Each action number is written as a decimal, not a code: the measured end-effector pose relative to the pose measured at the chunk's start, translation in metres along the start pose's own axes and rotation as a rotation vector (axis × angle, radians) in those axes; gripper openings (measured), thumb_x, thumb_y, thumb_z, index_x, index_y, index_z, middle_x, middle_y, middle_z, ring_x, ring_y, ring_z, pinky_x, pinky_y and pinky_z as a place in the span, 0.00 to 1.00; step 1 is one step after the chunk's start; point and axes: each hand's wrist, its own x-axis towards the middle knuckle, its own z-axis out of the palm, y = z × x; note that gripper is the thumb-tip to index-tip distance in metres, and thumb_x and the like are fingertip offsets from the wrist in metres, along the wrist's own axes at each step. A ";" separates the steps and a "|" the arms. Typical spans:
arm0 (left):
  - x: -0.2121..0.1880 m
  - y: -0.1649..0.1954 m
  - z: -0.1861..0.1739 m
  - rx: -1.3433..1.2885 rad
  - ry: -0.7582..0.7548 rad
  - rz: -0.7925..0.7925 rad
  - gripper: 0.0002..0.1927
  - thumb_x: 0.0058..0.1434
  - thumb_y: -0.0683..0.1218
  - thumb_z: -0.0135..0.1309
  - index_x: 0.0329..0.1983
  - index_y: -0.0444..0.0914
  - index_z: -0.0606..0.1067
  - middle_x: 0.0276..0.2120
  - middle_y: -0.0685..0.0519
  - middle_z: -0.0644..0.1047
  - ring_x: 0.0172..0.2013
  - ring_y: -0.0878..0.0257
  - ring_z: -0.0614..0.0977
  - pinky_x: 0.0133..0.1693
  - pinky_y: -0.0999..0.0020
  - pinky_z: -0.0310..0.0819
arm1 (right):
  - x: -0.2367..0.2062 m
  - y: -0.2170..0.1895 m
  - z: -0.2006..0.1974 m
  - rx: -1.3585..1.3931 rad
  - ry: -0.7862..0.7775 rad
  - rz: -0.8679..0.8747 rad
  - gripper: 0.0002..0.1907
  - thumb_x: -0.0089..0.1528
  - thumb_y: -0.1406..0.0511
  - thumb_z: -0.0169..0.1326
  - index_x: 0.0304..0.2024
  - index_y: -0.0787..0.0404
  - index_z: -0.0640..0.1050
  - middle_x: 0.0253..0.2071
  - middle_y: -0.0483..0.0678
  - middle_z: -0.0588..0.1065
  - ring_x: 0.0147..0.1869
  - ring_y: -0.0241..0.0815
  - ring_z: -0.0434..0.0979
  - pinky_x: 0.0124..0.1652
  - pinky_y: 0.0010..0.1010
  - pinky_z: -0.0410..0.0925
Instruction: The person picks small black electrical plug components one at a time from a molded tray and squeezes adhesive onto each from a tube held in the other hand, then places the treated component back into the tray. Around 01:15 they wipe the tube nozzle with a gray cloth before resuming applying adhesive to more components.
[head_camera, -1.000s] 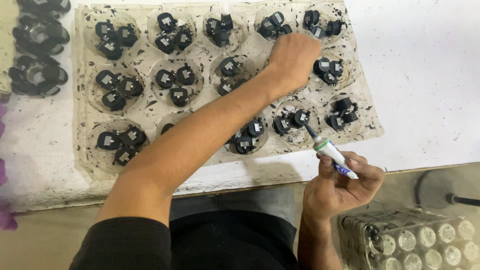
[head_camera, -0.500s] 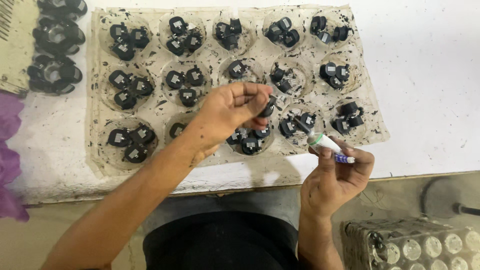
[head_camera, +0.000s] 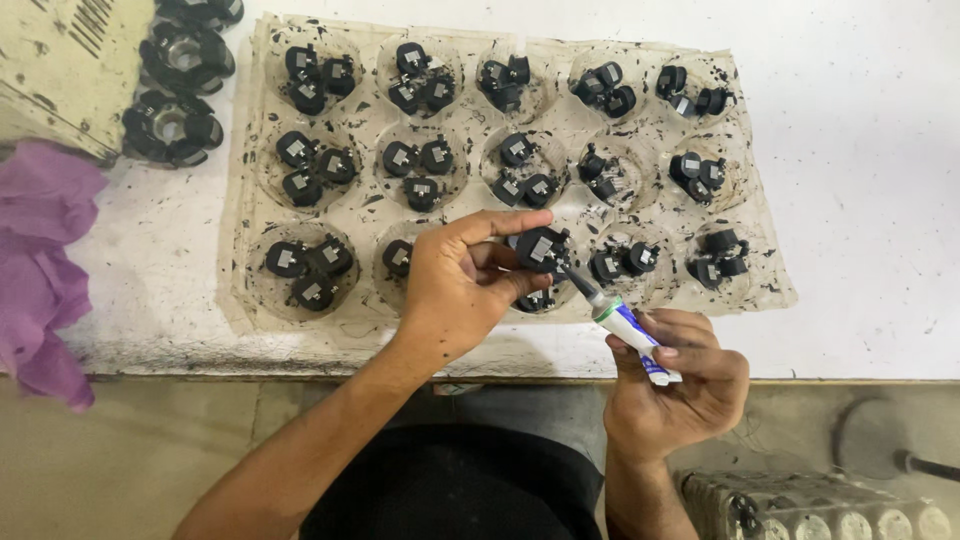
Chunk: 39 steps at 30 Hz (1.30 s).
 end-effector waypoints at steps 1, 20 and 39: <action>-0.001 0.000 -0.001 -0.007 -0.008 -0.016 0.26 0.55 0.25 0.62 0.56 0.33 0.78 0.44 0.50 0.83 0.40 0.68 0.84 0.47 0.72 0.87 | 0.000 -0.001 0.002 -0.007 -0.005 -0.006 0.22 0.62 0.76 0.70 0.42 0.61 0.66 0.39 0.54 0.77 0.50 0.45 0.81 0.51 0.30 0.76; -0.007 0.004 -0.013 -0.003 -0.091 -0.086 0.27 0.56 0.25 0.59 0.59 0.34 0.77 0.45 0.52 0.82 0.41 0.70 0.82 0.47 0.74 0.84 | 0.012 -0.009 0.010 -0.098 -0.114 -0.051 0.22 0.60 0.82 0.66 0.39 0.62 0.65 0.35 0.57 0.76 0.41 0.43 0.81 0.38 0.26 0.74; -0.012 -0.004 -0.010 -0.058 -0.038 -0.082 0.28 0.56 0.25 0.59 0.59 0.35 0.76 0.45 0.54 0.81 0.43 0.69 0.82 0.48 0.74 0.84 | 0.007 -0.014 0.009 -0.096 -0.112 -0.001 0.22 0.62 0.81 0.66 0.41 0.61 0.65 0.36 0.55 0.76 0.41 0.41 0.80 0.41 0.26 0.72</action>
